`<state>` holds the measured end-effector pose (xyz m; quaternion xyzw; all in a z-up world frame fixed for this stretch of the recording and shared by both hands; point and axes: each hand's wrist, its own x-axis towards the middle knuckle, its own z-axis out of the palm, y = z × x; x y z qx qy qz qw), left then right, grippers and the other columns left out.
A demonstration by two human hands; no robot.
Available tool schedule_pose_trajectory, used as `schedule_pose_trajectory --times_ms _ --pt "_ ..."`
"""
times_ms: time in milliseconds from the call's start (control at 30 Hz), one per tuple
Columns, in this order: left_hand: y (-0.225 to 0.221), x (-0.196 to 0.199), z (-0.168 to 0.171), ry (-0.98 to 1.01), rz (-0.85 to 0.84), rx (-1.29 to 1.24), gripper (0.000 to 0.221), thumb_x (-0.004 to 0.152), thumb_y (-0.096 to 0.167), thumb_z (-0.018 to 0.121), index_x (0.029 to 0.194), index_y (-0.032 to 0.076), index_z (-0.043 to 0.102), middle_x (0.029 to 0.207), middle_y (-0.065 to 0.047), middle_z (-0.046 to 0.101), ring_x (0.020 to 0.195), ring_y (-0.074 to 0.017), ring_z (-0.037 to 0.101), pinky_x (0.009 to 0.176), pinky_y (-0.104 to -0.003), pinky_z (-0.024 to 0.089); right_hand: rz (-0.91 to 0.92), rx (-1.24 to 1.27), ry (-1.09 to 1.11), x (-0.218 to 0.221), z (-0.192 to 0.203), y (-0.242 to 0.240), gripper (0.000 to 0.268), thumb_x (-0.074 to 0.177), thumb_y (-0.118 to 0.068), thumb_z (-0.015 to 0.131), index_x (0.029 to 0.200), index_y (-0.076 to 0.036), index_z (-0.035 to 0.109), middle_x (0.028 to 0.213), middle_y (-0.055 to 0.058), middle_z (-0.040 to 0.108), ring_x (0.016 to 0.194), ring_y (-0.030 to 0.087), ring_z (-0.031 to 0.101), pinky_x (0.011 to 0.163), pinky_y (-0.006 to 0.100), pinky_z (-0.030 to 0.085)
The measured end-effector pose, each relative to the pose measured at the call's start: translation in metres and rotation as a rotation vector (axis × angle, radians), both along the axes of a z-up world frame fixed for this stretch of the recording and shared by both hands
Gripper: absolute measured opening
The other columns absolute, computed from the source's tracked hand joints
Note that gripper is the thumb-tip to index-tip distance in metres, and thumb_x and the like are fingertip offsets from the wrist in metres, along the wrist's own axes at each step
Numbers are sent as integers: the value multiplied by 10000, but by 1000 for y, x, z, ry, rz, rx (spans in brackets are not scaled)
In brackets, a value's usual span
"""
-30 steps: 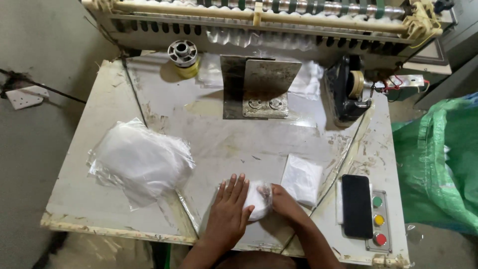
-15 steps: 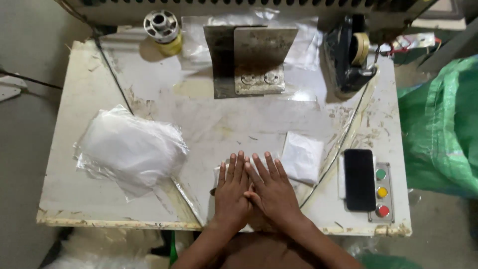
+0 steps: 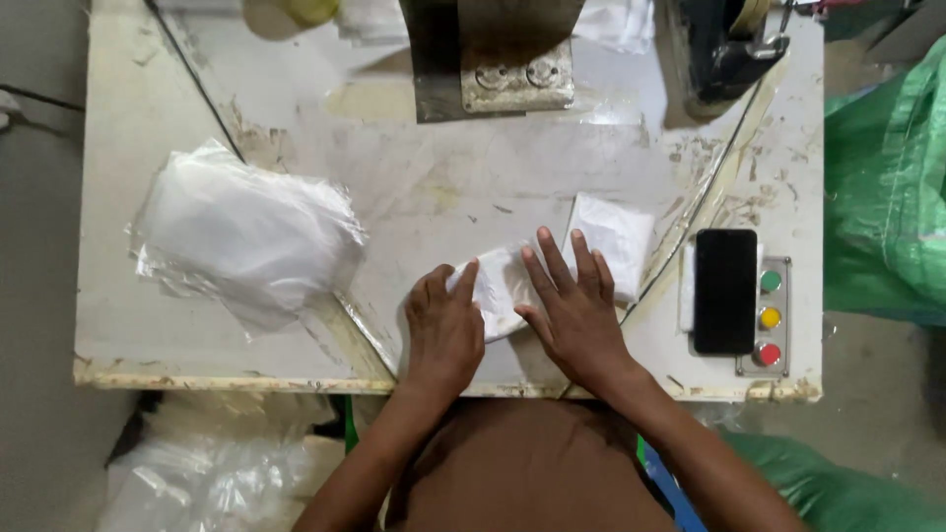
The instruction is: Folding small plastic bags and placing them into a collection bag
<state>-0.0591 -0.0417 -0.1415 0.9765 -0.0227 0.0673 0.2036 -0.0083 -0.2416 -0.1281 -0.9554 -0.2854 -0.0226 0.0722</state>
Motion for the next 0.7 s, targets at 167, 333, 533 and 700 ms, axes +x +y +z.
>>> schedule_pose_trajectory --times_ms 167,333,533,700 --pt "-5 -3 45 150 78 -5 1111 774 493 861 1560 -78 322 881 -212 673 797 -377 686 729 -446 562 88 163 47 -17 -37 2 571 1060 -473 422 1566 -209 433 1681 70 317 1497 362 320 1129 472 271" --pt "6 15 28 43 -128 6 566 834 342 796 1292 59 622 941 -74 602 871 -285 607 701 -396 517 130 339 92 4 -6 1 437 1044 -296 551 1438 -111 569 1443 87 518 1359 334 489 1048 427 410" --pt "9 21 -5 174 -287 -84 314 768 200 854 975 117 633 900 -41 524 876 -285 542 720 -408 472 206 228 348 17 -17 7 305 963 -310 636 1219 -146 612 1182 62 561 1143 290 528 918 407 463" --pt "-1 12 2 41 -432 -185 112 938 26 522 838 74 512 810 -150 537 726 -361 479 668 -498 386 308 375 480 21 22 8 75 941 -69 640 890 -121 619 940 70 540 890 261 479 739 418 366"
